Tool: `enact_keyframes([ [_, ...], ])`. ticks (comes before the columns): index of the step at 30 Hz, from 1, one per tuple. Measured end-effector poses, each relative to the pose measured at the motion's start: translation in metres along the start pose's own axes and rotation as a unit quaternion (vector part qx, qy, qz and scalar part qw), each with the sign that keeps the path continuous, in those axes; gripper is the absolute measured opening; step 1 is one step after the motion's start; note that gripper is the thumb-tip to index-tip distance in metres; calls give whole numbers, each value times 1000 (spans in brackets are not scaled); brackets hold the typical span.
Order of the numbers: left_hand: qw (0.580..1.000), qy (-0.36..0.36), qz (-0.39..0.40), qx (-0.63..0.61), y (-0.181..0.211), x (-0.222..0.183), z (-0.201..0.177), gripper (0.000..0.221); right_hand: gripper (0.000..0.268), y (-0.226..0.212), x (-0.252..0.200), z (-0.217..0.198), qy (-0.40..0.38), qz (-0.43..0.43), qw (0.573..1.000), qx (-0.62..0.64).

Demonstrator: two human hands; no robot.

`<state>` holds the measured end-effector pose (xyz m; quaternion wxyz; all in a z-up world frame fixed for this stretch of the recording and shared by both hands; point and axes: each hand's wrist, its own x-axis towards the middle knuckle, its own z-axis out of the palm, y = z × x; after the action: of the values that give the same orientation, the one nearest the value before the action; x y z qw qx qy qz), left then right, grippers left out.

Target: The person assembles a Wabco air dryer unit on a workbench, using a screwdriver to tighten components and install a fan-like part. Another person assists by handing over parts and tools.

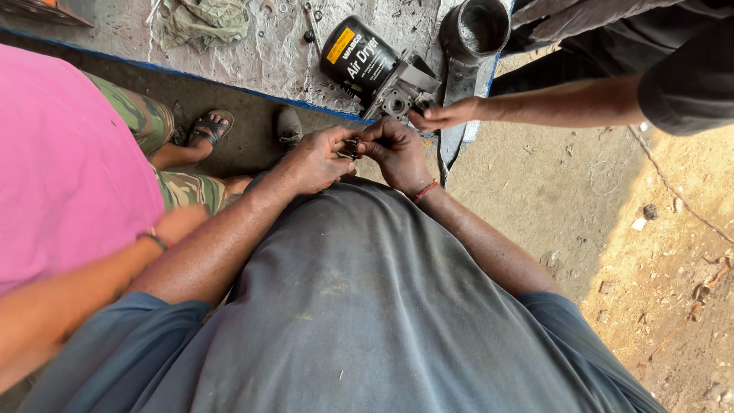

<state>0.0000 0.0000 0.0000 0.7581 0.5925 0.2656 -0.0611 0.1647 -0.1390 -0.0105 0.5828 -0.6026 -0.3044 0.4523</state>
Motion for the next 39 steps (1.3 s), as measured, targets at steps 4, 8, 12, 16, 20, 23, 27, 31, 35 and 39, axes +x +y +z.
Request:
enact_keyframes([
  [4, 990, 47, 93, 96, -24, 31, 15, 57, 7, 21, -1, -6, 31, 93, 993, -69],
  [8, 989, 48, 99, 98, -35, 47, 25, 61, 7, 32, -7, -14, 57, 88, 986, -132],
  [12, 962, 77, 80, 251, -23, 46, 25, 63, 12, 29, -22, -15, 80, 136, 986, -58],
  [16, 912, 64, 194, 356, -9, 39, 21, 59, 13, 36, -25, -10, 99, 190, 977, 8],
  [20, 894, 53, 251, 366, -1, 35, 25, 56, 18, 49, -23, -16, 104, 178, 978, 8],
  [23, 903, 45, 227, 362, 6, 38, 25, 54, 19, 53, -25, -21, 119, 152, 980, 45],
  [27, 924, 32, 148, 351, 7, 43, 23, 49, 18, 49, -32, -33, 150, 197, 960, 133],
  [31, 929, 36, 102, 354, -2, 42, 14, 39, 19, 44, -38, -50, 177, 241, 947, 115],
  [35, 939, 63, 60, 331, -23, 39, -2, 36, 21, 46, -47, -65, 185, 245, 947, 90],
  [39, 949, 129, 46, 285, -45, 44, -35, 34, 20, 52, -45, -73, 179, 240, 952, 61],
])
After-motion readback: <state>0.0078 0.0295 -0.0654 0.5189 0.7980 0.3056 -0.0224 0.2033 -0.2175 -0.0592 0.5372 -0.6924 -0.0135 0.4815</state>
